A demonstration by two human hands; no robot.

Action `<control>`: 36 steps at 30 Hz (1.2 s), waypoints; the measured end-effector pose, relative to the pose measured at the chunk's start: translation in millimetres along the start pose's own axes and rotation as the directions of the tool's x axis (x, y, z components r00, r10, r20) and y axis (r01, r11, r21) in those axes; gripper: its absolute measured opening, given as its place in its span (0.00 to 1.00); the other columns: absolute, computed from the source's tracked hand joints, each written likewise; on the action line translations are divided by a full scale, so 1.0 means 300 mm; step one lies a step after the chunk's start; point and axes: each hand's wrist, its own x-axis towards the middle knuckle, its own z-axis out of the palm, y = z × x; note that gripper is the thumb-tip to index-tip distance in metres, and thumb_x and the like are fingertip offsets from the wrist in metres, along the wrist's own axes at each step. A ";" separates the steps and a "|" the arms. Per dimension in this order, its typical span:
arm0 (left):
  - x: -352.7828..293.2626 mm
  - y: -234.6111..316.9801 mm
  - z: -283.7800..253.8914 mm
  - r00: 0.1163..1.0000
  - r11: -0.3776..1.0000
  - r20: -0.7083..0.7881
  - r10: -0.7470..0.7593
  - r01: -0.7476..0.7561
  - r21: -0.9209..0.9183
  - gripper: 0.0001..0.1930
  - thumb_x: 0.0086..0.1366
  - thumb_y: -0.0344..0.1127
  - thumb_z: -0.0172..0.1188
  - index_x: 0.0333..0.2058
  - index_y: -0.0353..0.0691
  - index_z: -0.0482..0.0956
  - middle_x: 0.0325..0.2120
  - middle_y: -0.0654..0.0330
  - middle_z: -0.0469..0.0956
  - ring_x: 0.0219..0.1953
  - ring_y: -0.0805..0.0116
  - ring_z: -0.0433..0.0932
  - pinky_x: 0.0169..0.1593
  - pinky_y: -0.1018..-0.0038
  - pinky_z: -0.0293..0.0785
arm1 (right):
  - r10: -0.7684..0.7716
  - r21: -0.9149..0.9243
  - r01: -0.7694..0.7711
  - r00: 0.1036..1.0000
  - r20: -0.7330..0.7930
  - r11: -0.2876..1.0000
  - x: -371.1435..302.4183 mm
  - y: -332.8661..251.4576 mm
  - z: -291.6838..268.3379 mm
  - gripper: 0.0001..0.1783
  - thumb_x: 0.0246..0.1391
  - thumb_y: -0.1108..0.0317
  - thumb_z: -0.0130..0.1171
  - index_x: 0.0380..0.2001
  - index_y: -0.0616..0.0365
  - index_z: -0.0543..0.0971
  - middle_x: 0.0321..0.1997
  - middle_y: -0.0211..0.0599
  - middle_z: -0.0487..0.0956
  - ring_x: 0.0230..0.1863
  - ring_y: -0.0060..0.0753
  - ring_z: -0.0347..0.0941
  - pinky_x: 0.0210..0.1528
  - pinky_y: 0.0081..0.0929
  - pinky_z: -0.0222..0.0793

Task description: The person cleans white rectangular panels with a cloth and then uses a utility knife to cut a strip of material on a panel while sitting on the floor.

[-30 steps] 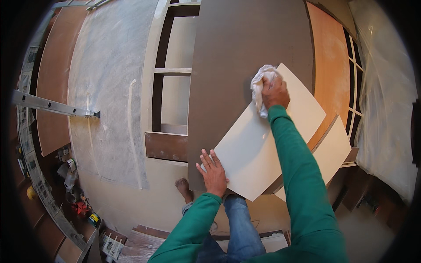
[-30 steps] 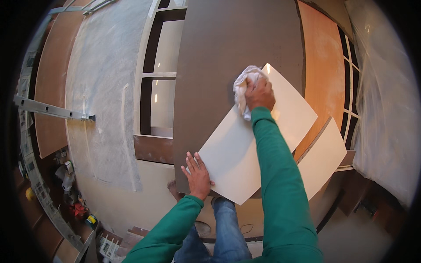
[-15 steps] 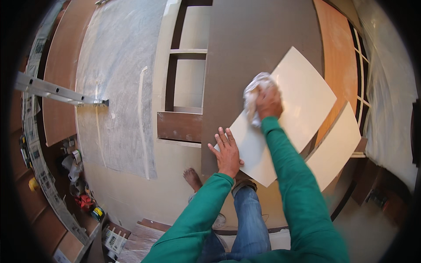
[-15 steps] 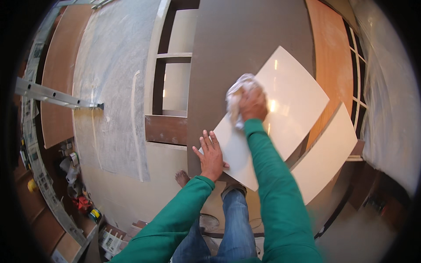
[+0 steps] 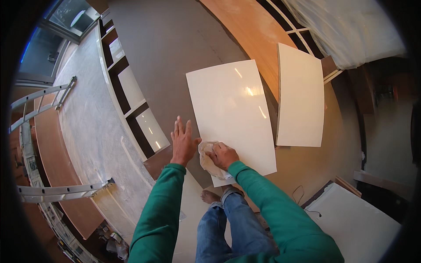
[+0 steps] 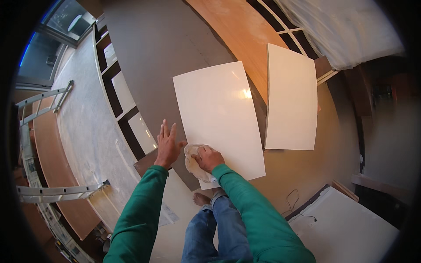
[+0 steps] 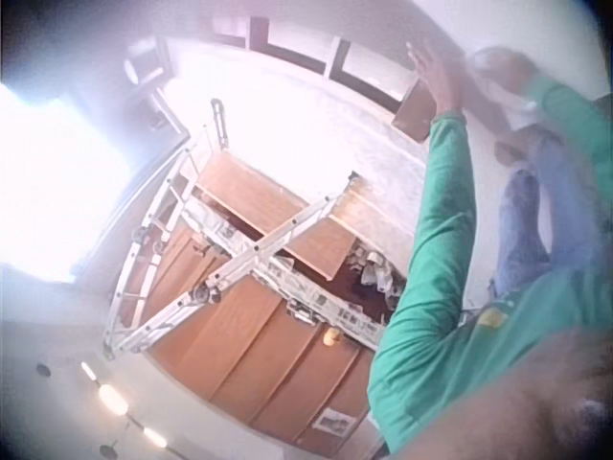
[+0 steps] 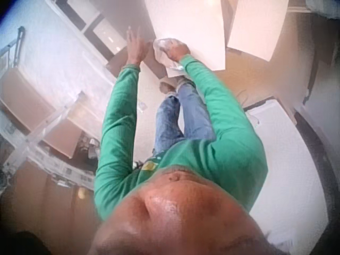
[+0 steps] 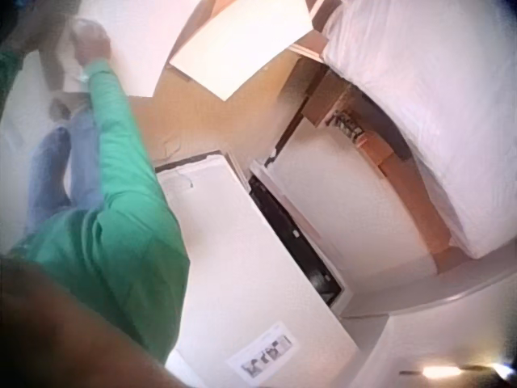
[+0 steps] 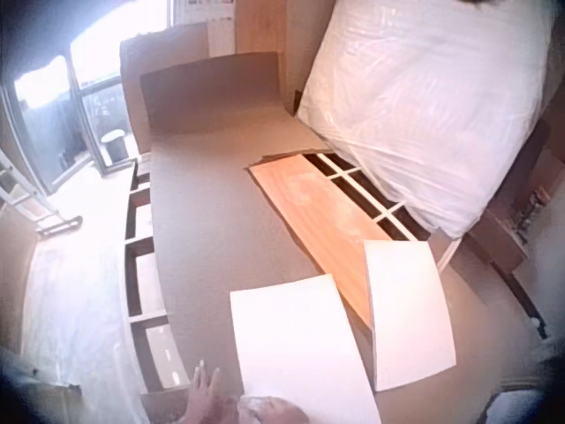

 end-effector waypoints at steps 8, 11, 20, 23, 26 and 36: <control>0.501 0.268 -0.068 0.968 0.960 0.249 0.024 -0.092 0.263 0.71 0.45 0.40 0.87 0.79 0.43 0.42 0.79 0.37 0.33 0.81 0.36 0.38 0.73 0.30 0.53 | 0.465 0.173 -0.441 0.735 -0.494 0.881 -0.001 0.233 -0.204 0.19 0.64 0.55 0.66 0.28 0.53 0.71 0.30 0.43 0.74 0.30 0.57 0.75 0.32 0.54 0.71; 0.523 0.328 -0.011 0.912 0.908 0.405 -0.070 -0.109 0.403 0.83 0.35 0.45 0.90 0.79 0.45 0.32 0.79 0.37 0.29 0.80 0.33 0.34 0.71 0.27 0.55 | 0.411 0.020 -0.460 0.772 -0.484 0.888 0.238 0.367 -0.238 0.19 0.66 0.51 0.62 0.31 0.54 0.72 0.32 0.45 0.76 0.33 0.58 0.77 0.33 0.55 0.74; 0.558 0.333 -0.015 0.883 0.929 0.452 -0.124 -0.056 0.366 0.87 0.31 0.39 0.91 0.79 0.45 0.27 0.78 0.34 0.22 0.79 0.27 0.28 0.68 0.20 0.51 | 0.396 0.014 -0.458 0.751 -0.529 0.889 1.068 0.361 -0.473 0.22 0.67 0.46 0.57 0.41 0.55 0.77 0.41 0.48 0.80 0.42 0.55 0.82 0.42 0.51 0.81; 0.549 0.317 -0.008 0.879 0.942 0.463 -0.112 -0.054 0.331 0.88 0.30 0.38 0.91 0.79 0.45 0.26 0.77 0.33 0.20 0.79 0.25 0.27 0.66 0.18 0.51 | 0.338 0.004 -0.411 0.743 -0.577 0.912 1.025 0.375 -0.435 0.21 0.67 0.46 0.58 0.40 0.55 0.77 0.40 0.47 0.80 0.41 0.54 0.82 0.41 0.50 0.81; 0.553 0.326 0.006 0.876 0.935 0.471 -0.099 -0.080 0.346 0.88 0.31 0.39 0.91 0.79 0.45 0.25 0.77 0.31 0.20 0.79 0.24 0.28 0.66 0.19 0.54 | 0.370 0.017 -0.455 0.699 -0.612 0.890 0.903 0.382 -0.402 0.19 0.67 0.47 0.59 0.39 0.53 0.77 0.38 0.46 0.79 0.38 0.54 0.82 0.37 0.50 0.80; 0.563 0.302 0.042 0.891 0.902 0.449 -0.071 -0.135 0.410 0.88 0.38 0.46 0.91 0.77 0.42 0.18 0.75 0.29 0.16 0.79 0.28 0.24 0.70 0.23 0.48 | 0.840 0.299 -0.870 0.205 -0.502 0.391 -0.257 0.222 -0.029 0.16 0.69 0.52 0.57 0.38 0.54 0.74 0.41 0.50 0.80 0.41 0.63 0.80 0.42 0.59 0.77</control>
